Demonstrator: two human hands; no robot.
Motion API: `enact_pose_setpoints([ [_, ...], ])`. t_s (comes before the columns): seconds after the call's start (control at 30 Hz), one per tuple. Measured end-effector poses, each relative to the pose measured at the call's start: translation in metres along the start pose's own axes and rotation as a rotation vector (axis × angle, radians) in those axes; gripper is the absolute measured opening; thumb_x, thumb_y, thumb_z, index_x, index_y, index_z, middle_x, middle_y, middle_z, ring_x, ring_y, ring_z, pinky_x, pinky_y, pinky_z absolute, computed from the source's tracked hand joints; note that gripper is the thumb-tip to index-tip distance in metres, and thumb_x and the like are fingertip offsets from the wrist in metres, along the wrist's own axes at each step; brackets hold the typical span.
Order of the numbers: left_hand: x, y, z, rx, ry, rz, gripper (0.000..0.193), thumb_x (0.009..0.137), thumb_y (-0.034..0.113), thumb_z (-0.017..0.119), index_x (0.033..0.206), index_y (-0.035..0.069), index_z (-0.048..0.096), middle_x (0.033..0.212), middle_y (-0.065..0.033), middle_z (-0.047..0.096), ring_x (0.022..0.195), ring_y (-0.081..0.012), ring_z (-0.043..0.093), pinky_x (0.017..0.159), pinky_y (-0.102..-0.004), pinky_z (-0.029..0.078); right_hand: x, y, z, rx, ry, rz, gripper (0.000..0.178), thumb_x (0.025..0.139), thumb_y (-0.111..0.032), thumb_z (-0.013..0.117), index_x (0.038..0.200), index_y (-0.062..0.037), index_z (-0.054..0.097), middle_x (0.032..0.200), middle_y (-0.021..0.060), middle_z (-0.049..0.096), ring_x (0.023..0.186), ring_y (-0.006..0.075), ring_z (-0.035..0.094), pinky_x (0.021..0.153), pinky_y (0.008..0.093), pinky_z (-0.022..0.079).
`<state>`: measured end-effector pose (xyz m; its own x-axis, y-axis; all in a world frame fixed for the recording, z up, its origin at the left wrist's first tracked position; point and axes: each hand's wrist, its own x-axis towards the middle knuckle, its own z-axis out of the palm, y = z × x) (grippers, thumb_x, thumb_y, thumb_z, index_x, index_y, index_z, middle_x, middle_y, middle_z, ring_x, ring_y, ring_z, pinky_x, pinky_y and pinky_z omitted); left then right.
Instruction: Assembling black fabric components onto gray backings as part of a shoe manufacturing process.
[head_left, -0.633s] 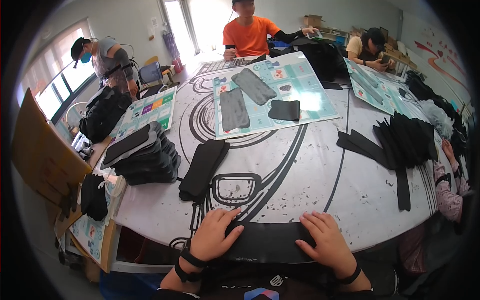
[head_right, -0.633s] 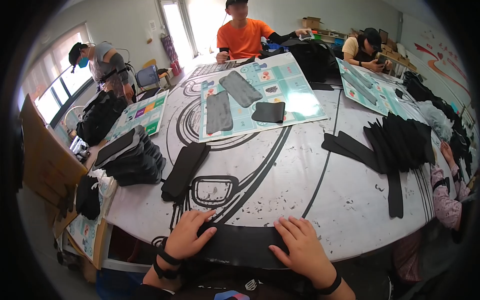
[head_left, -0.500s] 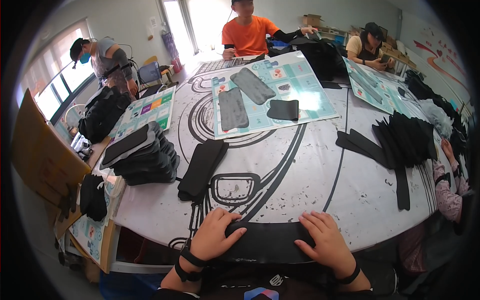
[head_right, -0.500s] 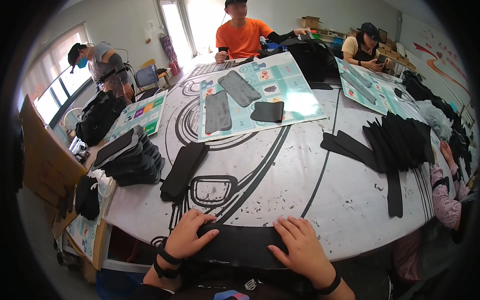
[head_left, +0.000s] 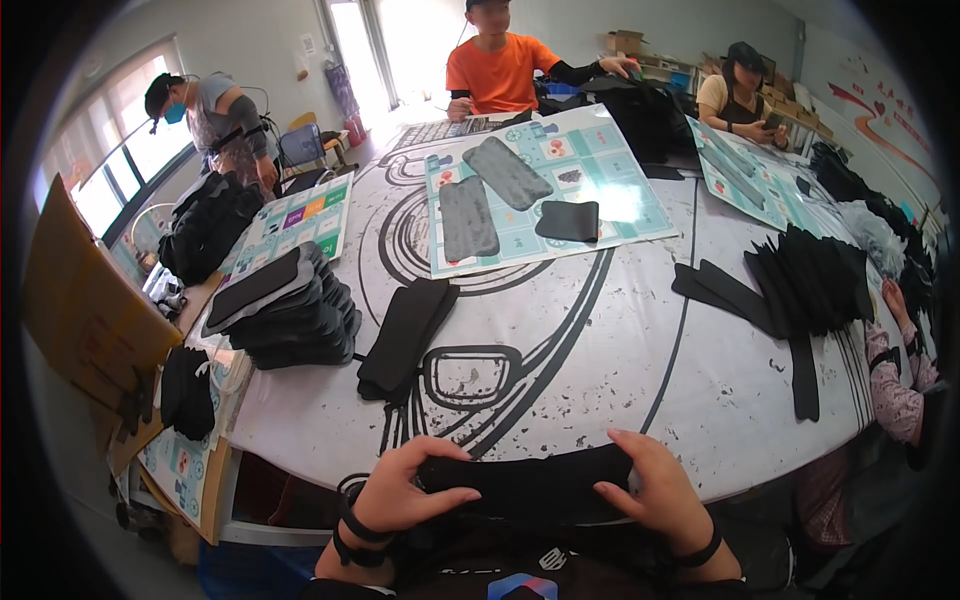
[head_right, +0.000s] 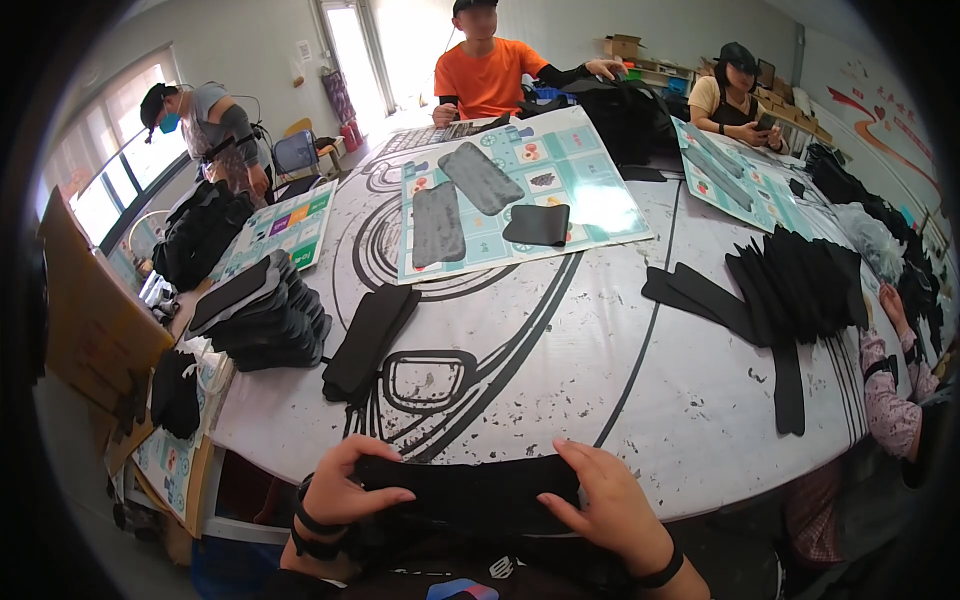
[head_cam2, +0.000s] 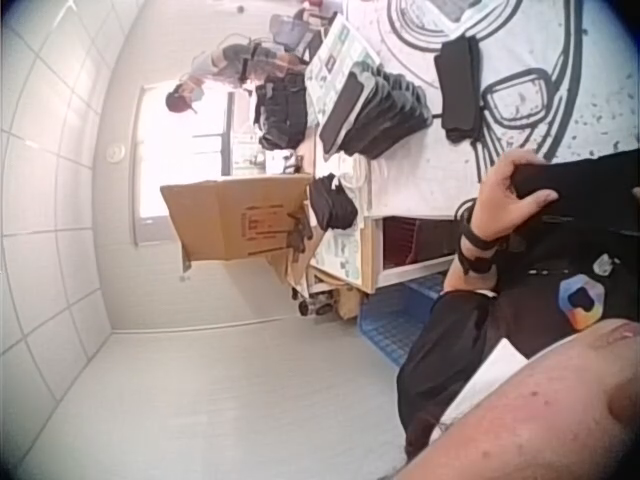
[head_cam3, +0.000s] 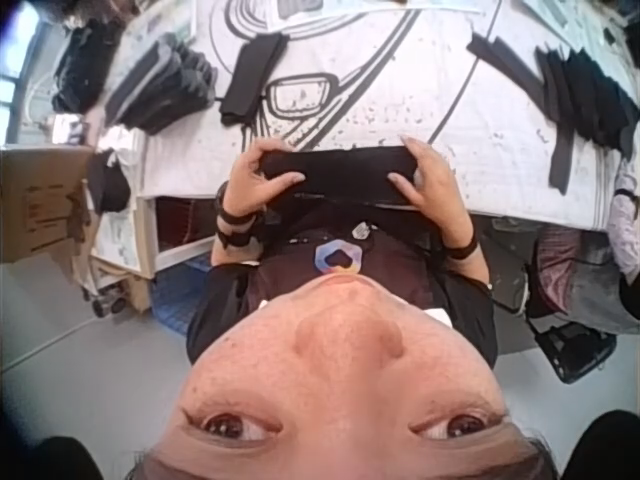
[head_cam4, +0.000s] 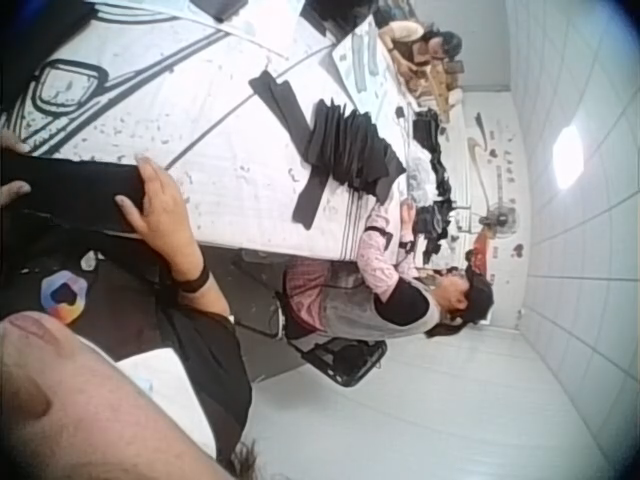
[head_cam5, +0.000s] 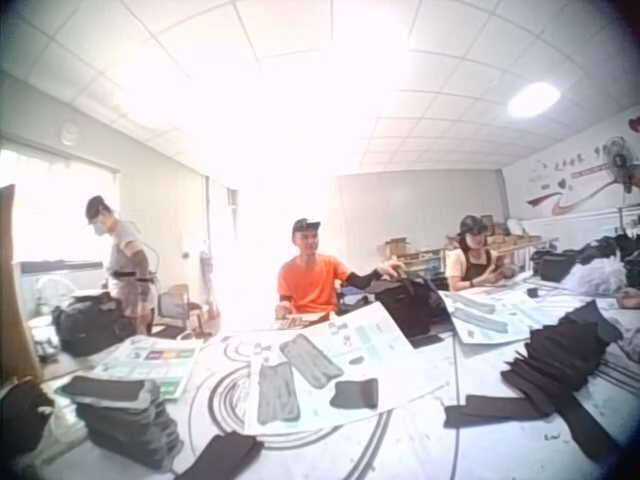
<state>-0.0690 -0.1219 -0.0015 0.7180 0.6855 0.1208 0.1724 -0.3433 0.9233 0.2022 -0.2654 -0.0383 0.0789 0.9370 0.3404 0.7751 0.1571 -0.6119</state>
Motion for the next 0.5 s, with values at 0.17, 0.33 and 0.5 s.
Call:
enact_pose_setpoints([
  [0.17,-0.007,-0.005,0.000,-0.178,0.148,0.483,0.020,0.070,0.009,0.075,0.086,0.009,0.063,0.085,-0.0047,0.068,0.082,-0.0184,0.061,0.082,-0.0327,0.045,-0.015,0.005,0.013,0.633,0.327,0.123,0.058,0.080,-0.005,0.065,0.131,-0.0015,0.036,0.104,0.0156,0.059,0.091,0.0180,0.060,0.077,0.0293,0.050],
  [0.33,-0.012,-0.001,-0.003,0.263,0.101,0.744,0.004,0.073,0.020,0.069,0.075,0.023,0.069,0.092,0.0080,0.068,0.110,-0.0143,0.048,0.101,-0.0364,0.024,-0.018,0.015,-0.010,0.843,-0.043,0.391,0.047,0.088,-0.006,0.053,0.131,0.0003,0.036,0.092,0.0151,0.063,0.081,0.0203,0.063,0.076,0.0285,0.050],
  [0.5,-0.010,-0.010,0.017,0.268,0.172,0.767,0.024,0.059,0.019,0.074,0.075,0.037,0.070,0.112,0.0072,0.058,0.129,-0.0253,0.025,0.108,-0.0469,0.013,-0.018,0.014,-0.015,1.298,-0.166,0.357,0.043,0.093,-0.015,0.048,0.130,0.0022,0.036,0.102,0.0180,0.060,0.084,0.0215,0.062,0.079,0.0321,0.050],
])
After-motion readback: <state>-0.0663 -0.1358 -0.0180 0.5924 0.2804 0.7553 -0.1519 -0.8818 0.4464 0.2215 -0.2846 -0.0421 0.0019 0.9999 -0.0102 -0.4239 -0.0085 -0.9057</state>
